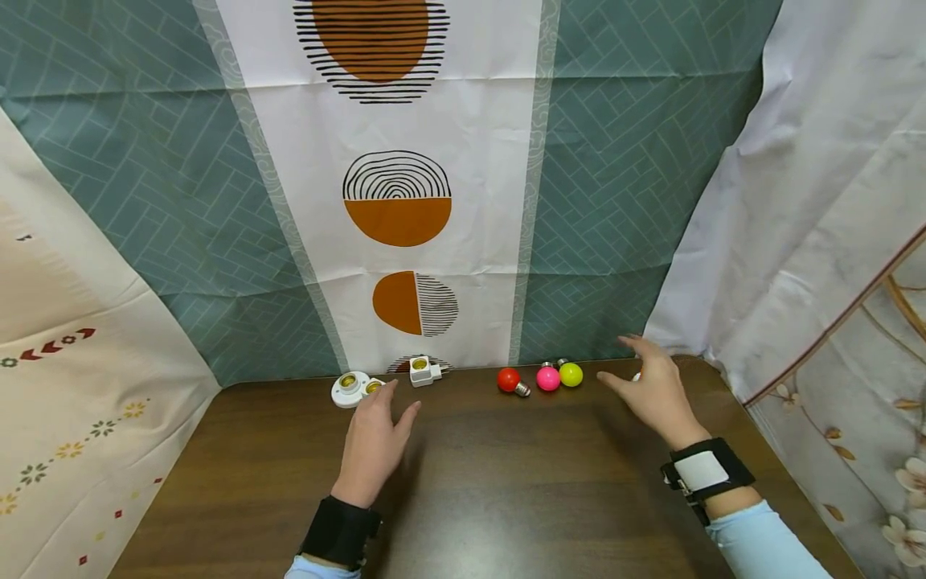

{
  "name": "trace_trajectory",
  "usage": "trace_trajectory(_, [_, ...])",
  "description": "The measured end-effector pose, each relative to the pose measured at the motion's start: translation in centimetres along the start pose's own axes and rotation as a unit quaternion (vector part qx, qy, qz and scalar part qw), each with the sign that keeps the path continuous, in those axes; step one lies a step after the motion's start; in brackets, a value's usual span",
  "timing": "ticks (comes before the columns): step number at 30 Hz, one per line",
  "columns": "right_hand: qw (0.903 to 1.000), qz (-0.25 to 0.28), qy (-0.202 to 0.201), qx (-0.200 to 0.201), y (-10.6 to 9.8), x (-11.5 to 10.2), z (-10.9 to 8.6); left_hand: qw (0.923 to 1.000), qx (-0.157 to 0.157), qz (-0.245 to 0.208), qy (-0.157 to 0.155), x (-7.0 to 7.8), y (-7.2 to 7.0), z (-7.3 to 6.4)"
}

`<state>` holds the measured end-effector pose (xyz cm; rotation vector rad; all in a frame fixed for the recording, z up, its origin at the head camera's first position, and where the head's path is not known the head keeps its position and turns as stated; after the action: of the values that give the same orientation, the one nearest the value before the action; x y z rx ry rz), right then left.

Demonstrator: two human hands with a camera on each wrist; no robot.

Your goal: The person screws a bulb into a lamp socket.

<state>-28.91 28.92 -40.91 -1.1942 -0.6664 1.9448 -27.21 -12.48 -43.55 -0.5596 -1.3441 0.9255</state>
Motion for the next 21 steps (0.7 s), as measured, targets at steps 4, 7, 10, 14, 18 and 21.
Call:
trace_trajectory(4, [0.9981,-0.004,-0.047,-0.04,2.6,-2.6,-0.6,0.9999,0.013,-0.003,-0.011,-1.4,-1.1,0.7])
trace_trajectory(7, [0.9948,-0.011,-0.069,-0.074,4.5,-3.8,-1.5,0.9995,0.022,-0.001,-0.022,-2.5,-1.9,1.2])
trace_trajectory(10, [0.9916,-0.019,-0.083,-0.097,5.8,-4.5,-2.2,0.999,0.026,-0.002,-0.036,-3.8,-2.6,1.7])
trace_trajectory(14, [0.9892,-0.029,-0.097,-0.106,6.7,-4.9,-2.9,0.9986,0.028,-0.007,-0.043,-5.4,-3.4,2.7])
trace_trajectory(18, [0.9881,-0.035,-0.103,-0.109,7.0,-5.1,-3.1,0.9988,0.019,-0.002,-0.044,-7.0,-3.9,3.9])
trace_trajectory(21, [0.9873,-0.041,-0.102,-0.116,7.2,-5.4,-3.2,0.9989,0.0,0.014,-0.044,-8.3,-3.8,4.9])
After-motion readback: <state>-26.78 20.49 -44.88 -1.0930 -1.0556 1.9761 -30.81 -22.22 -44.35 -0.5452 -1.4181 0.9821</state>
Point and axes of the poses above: each hand's wrist, its own z-axis towards the middle knuckle, its own y-axis out of the palm, x = y × z, the point moved 7 cm from there along z, towards the middle knuckle, and after that the axes turned 9 degrees about -y, right-handed, at the moved point
